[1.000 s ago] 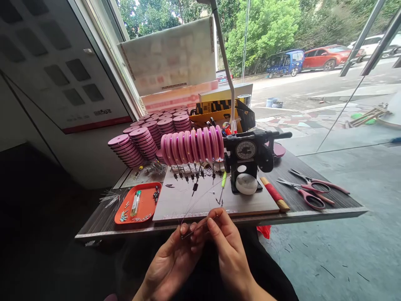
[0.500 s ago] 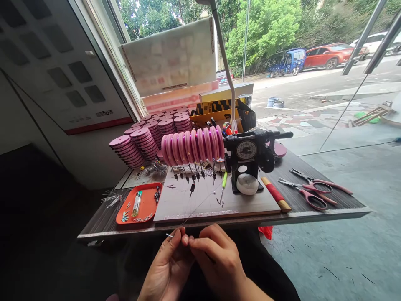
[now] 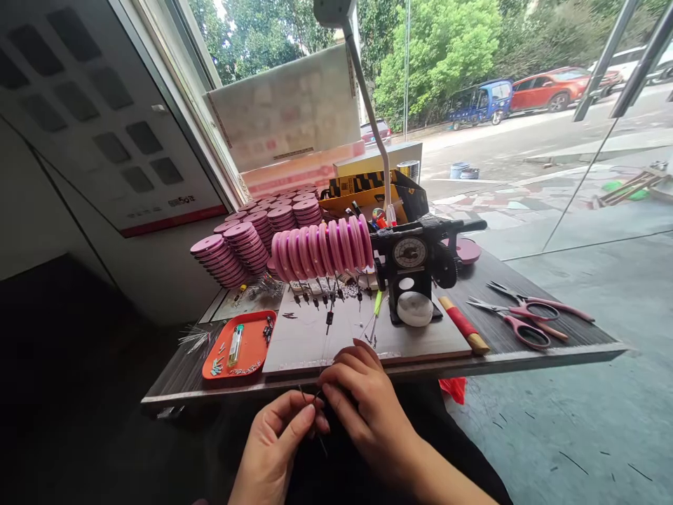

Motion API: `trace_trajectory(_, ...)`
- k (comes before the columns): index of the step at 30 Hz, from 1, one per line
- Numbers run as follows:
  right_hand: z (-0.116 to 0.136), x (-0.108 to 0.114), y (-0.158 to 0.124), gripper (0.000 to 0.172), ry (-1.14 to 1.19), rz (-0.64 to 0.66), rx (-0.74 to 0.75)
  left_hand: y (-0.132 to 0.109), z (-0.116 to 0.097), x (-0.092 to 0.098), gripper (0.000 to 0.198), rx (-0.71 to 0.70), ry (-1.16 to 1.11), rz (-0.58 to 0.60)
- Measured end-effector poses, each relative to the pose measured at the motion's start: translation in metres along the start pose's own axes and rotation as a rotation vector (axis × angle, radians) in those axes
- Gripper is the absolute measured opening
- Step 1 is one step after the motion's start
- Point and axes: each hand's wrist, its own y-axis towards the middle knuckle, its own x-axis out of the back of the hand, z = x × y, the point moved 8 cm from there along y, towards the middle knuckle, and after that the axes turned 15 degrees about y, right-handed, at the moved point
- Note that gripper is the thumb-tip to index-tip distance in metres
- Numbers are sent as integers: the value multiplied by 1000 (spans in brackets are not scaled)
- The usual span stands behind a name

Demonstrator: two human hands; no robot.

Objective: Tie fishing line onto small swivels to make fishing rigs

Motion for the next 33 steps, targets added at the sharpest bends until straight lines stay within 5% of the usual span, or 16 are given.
trace_trajectory(14,-15,7,-1,22,253,-63,-159,2,-13,-4,20,-105,139,-24)
trace_trajectory(21,-13,8,-1,31,258,-60,-140,3,-14,-6,20,-107,166,-41)
trace_trajectory(33,-8,8,-5,18,124,-40,-48,3,-17,-2,15,-143,176,-88)
